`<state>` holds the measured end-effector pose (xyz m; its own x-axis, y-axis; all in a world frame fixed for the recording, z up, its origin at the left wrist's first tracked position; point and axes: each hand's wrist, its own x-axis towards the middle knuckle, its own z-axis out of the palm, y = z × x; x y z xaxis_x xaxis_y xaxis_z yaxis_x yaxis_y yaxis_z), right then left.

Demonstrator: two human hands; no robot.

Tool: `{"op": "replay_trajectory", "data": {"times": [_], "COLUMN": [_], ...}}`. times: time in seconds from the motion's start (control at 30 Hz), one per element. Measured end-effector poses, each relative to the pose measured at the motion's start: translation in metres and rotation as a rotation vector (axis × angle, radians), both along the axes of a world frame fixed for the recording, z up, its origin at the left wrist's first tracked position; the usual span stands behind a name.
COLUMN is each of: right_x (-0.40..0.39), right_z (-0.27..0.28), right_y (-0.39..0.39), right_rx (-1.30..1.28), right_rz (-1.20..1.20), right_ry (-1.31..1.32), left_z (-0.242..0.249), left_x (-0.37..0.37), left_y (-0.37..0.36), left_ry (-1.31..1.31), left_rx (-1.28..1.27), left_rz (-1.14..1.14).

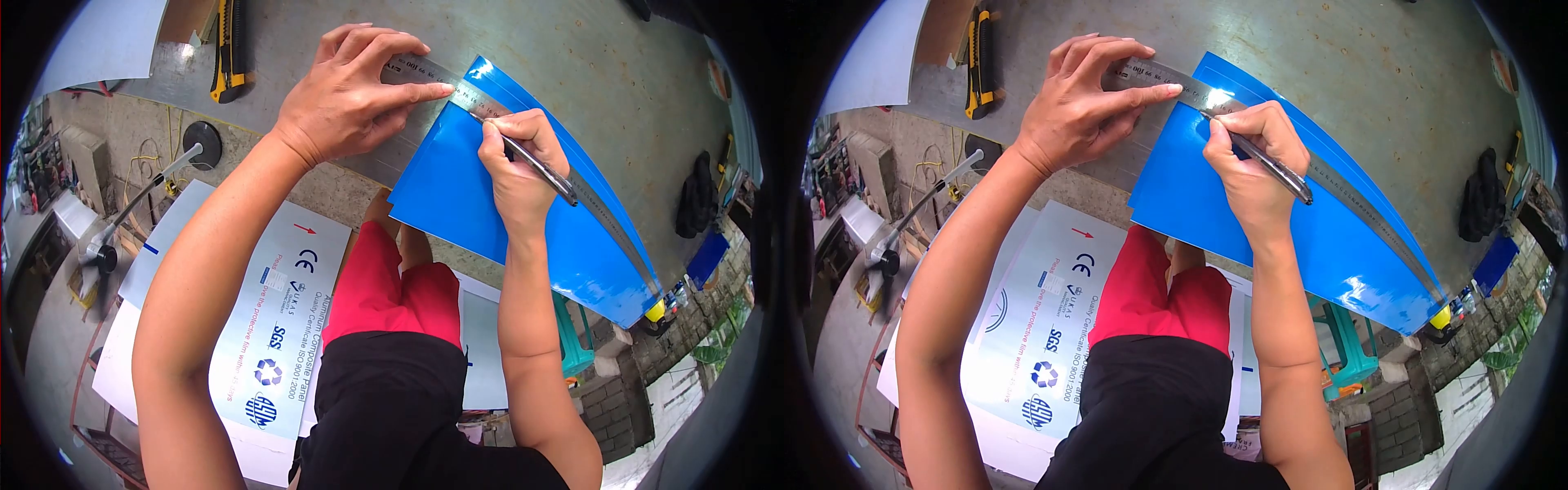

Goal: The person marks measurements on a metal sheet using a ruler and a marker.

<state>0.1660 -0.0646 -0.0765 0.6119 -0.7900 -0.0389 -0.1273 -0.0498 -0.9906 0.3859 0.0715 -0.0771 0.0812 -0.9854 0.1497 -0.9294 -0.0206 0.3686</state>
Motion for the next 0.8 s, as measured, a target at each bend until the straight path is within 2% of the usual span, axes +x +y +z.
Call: {"op": "replay_trajectory", "data": {"times": [0.17,0.8], "right_x": [0.0016,0.0019], "right_z": [-0.0026,-0.0045], "right_y": [0.0015,0.0015], "right_rx": [-0.105,-0.148], "right_rz": [-0.012,-0.012], "right_ry": [0.052,0.074], "left_z": [0.0001,0.0001], "left_x": [-0.0001,0.0005], "left_y": [-0.0001,-0.0006], "left_ry": [0.006,-0.013], "left_rx": [0.002,-0.008], "left_rz": [0.001,-0.003]}}
